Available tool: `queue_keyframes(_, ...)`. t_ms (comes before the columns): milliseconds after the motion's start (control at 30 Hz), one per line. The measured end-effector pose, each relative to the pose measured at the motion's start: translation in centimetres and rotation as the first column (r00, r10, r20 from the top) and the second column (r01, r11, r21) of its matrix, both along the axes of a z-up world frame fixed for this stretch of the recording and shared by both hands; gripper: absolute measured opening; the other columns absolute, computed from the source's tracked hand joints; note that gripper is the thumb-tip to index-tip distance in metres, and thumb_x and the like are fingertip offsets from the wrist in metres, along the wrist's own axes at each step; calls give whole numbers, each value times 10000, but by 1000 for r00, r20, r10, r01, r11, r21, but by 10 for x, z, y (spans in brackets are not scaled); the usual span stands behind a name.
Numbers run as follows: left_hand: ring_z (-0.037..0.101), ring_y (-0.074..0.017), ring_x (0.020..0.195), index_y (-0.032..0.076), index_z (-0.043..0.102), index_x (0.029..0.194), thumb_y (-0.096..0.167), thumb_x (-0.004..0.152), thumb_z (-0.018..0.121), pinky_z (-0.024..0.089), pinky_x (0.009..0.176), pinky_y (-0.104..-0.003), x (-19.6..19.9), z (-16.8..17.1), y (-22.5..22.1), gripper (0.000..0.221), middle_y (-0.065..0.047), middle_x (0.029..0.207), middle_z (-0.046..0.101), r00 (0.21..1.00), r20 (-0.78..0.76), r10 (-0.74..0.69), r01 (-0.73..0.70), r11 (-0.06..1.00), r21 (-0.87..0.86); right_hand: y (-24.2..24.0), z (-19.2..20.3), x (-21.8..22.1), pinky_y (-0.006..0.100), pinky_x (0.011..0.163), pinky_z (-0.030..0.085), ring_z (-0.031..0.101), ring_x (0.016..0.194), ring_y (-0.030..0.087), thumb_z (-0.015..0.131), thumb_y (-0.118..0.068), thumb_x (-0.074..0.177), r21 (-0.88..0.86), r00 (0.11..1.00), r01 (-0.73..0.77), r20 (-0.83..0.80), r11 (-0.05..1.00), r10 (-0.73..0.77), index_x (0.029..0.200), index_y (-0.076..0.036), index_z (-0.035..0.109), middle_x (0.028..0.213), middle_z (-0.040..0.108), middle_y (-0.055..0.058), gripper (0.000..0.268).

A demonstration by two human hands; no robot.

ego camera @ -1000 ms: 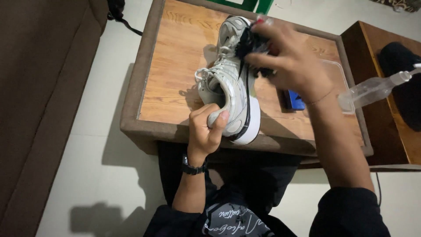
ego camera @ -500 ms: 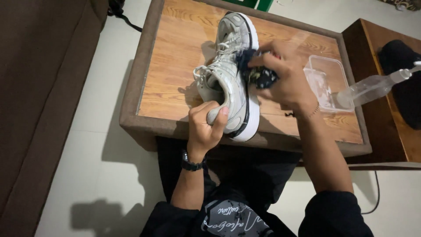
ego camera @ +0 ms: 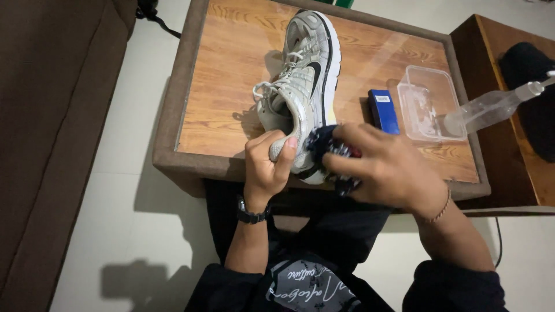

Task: The person is cleaning a white sneaker by applying soap from a pump bottle, scrubbing with a brush, and wiping with a cloth.

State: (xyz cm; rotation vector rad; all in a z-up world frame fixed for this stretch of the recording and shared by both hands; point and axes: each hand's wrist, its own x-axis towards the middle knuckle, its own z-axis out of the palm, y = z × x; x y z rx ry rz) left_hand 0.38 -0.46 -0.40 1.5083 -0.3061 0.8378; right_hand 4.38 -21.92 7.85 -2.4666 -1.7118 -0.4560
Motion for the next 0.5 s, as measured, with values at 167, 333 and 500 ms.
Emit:
queue_keyframes(167, 475, -200, 443, 115, 470, 597, 277, 997, 544, 410, 474, -290, -1, -6, -1, 437, -72, 477, 422, 999, -29, -15, 15, 1000, -4, 11, 6, -32, 420, 499, 603, 680, 811, 376, 805, -252, 625, -189, 977, 13, 211, 982, 27, 1182, -274, 666, 1122, 591, 180, 574)
queue_keyframes(333, 310, -155, 541, 36, 427, 637, 186, 964, 501, 319, 517, -319, -8, 5, 2, 367, -56, 584, 430, 991, -88, -98, 98, 995, -2, 40, 20, -65, 254, 252, 432, 647, 900, 310, 642, -34, 850, -277, 920, 136, 392, 951, -18, 1019, -240, 578, 1088, 543, 116, 274)
queue_keyframes(500, 286, -151, 573, 25, 411, 652, 191, 970, 491, 313, 538, -323, -8, 4, 2, 367, -58, 608, 408, 988, -81, -128, 126, 992, -26, 43, 11, -77, 280, 308, 506, 549, 936, 319, 618, -108, 865, -377, 992, -91, 44, 922, 116, 940, -201, 608, 1082, 512, 122, 121)
